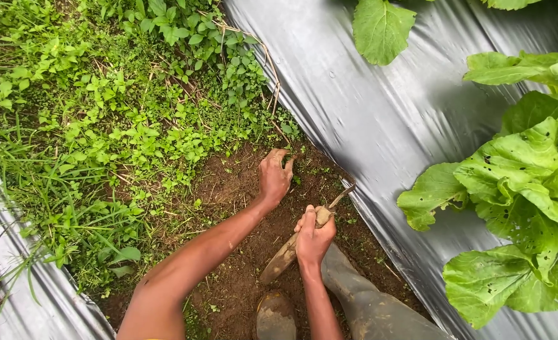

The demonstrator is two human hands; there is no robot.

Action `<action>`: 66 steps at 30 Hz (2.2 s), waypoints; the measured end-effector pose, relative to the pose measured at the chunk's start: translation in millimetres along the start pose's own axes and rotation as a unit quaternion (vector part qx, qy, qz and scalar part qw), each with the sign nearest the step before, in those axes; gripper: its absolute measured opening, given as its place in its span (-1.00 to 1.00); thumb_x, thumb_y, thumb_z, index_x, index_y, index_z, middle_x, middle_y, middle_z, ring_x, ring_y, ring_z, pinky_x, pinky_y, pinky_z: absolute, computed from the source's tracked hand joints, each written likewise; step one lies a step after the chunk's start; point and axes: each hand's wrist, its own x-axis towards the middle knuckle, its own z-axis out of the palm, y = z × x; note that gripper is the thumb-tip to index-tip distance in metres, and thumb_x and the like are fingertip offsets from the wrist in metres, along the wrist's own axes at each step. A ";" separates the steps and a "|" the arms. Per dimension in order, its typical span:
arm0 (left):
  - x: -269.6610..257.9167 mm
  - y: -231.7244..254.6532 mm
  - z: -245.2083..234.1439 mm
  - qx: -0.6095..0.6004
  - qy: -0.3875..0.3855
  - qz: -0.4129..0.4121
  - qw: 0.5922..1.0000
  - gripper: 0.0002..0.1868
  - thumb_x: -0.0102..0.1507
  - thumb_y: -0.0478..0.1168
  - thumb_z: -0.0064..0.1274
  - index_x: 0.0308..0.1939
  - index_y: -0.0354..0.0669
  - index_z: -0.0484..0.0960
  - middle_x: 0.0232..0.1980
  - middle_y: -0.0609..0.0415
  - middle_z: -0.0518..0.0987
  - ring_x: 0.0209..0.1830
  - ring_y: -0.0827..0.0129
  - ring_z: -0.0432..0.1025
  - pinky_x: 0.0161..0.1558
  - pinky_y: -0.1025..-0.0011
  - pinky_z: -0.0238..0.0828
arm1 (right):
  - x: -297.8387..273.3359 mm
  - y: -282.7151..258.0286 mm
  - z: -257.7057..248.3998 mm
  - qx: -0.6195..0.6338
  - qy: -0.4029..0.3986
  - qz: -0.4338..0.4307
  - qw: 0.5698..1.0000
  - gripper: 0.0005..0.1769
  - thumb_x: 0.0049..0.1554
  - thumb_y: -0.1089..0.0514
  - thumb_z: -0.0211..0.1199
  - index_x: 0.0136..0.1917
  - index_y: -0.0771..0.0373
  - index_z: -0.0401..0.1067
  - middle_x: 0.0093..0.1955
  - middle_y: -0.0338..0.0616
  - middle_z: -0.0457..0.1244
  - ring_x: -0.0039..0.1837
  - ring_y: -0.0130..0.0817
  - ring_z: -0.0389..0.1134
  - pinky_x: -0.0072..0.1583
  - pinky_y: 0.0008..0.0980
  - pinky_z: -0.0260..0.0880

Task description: The person uses a hoe to loosen the soil and remove weeds from a narrow strip between two plastic-covered garden beds. They repeatedly scrape the ground with the tool and pull out the uprooted weeds by hand, discarding them onto the plastic sheeting.

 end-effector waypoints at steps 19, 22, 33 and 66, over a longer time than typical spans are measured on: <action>-27.6 -47.1 3.0 0.007 -0.092 0.054 0.994 -0.59 0.33 -0.32 -0.11 0.19 -0.58 0.46 0.19 -0.47 0.42 -0.27 0.00 0.57 -0.46 0.32 0.59 | -1.6 7.4 -9.4 0.019 -0.004 0.014 1.000 -0.88 0.20 0.35 0.10 -0.19 0.25 0.27 -0.56 -0.19 0.12 -0.53 -0.46 0.18 -0.40 -0.45 0.26; -38.3 -9.5 -13.2 0.097 -0.164 0.053 0.980 -0.47 0.29 -0.15 0.09 0.24 -0.45 0.44 0.22 -0.33 0.43 0.11 -0.17 0.52 -0.05 0.06 0.65 | -1.6 1.5 -11.5 0.017 -0.007 0.020 1.000 -0.89 0.19 0.35 0.07 -0.19 0.24 0.26 -0.56 -0.20 0.12 -0.53 -0.47 0.17 -0.40 -0.45 0.26; -21.8 -59.4 23.7 -0.082 -0.165 -0.109 0.977 -0.65 0.48 -0.19 -0.27 0.18 -0.33 0.52 0.06 -0.36 0.56 -0.33 0.29 0.55 -0.36 0.41 0.57 | -4.3 -2.3 -18.6 0.029 0.001 0.026 0.999 -0.86 0.18 0.37 0.08 -0.21 0.22 0.27 -0.56 -0.22 0.11 -0.53 -0.49 0.17 -0.40 -0.48 0.26; -11.8 -55.7 14.7 0.242 -0.005 0.265 0.934 -0.78 0.28 -0.38 0.13 0.01 -0.18 0.66 -0.08 0.00 0.67 -0.11 0.25 0.62 -0.21 0.43 0.69 | -1.6 3.2 -7.4 0.039 0.004 0.038 0.998 -0.88 0.16 0.38 0.05 -0.18 0.22 0.24 -0.56 -0.21 0.12 -0.53 -0.46 0.17 -0.42 -0.44 0.27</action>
